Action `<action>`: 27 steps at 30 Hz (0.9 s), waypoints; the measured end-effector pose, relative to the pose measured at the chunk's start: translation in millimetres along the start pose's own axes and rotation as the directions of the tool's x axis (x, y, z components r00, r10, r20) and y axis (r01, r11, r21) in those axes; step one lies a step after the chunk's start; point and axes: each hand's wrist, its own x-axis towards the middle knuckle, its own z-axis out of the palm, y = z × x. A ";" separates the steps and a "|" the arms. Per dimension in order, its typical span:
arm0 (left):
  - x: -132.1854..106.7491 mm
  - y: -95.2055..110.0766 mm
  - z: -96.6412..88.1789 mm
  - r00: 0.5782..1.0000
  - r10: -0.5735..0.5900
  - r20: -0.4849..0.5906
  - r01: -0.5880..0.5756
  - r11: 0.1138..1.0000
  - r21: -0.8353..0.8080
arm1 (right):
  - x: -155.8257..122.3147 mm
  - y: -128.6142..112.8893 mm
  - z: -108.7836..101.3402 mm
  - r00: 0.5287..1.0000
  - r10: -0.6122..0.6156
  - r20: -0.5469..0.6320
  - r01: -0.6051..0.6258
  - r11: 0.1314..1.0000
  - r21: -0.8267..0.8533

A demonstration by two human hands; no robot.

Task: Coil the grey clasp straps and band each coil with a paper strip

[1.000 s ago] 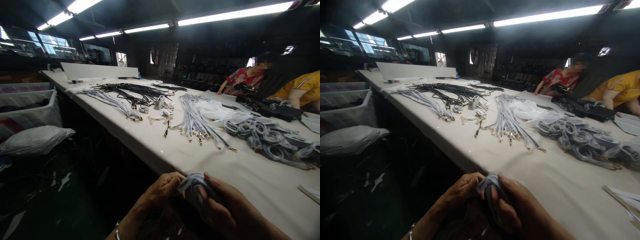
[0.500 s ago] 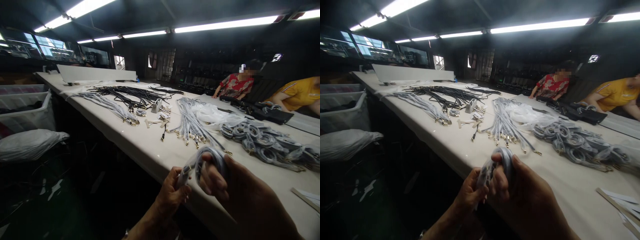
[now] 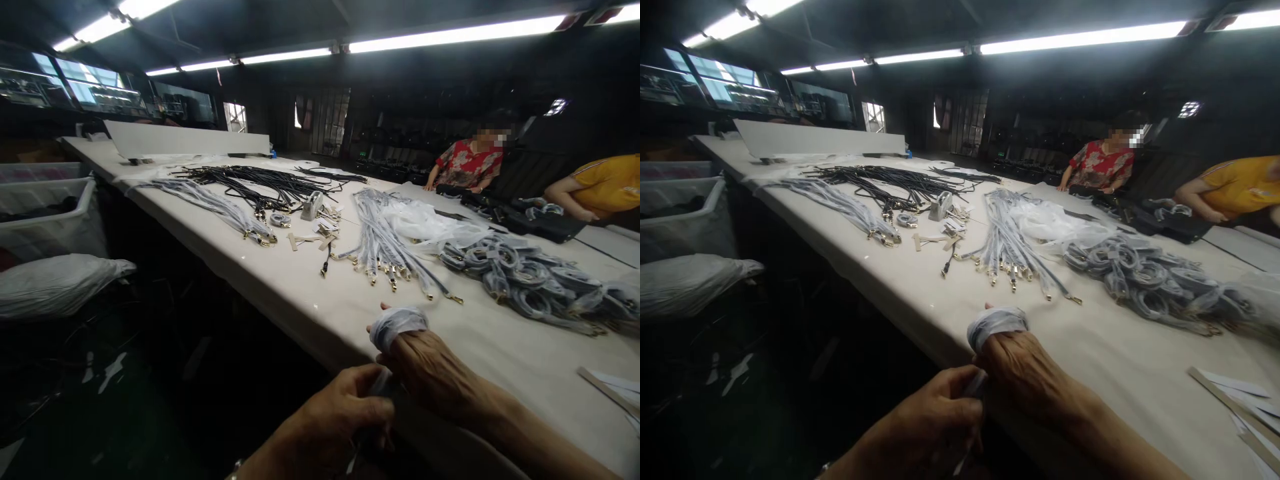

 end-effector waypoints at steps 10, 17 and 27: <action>0.7 20.4 -12.7 0.988 0.149 -0.025 -0.085 0.682 0.726 | -21.9 -9.3 -3.8 0.959 0.123 0.255 -0.099 0.990 -0.105; 43.0 7.7 -9.0 0.875 0.297 0.381 -0.431 0.124 0.894 | -51.7 5.9 -10.0 0.937 0.191 0.292 -0.198 0.980 -0.004; 132.1 -10.8 4.1 0.714 0.237 0.659 -0.597 -0.286 0.750 | -99.5 60.2 -13.4 0.923 0.235 0.304 -0.252 0.967 0.018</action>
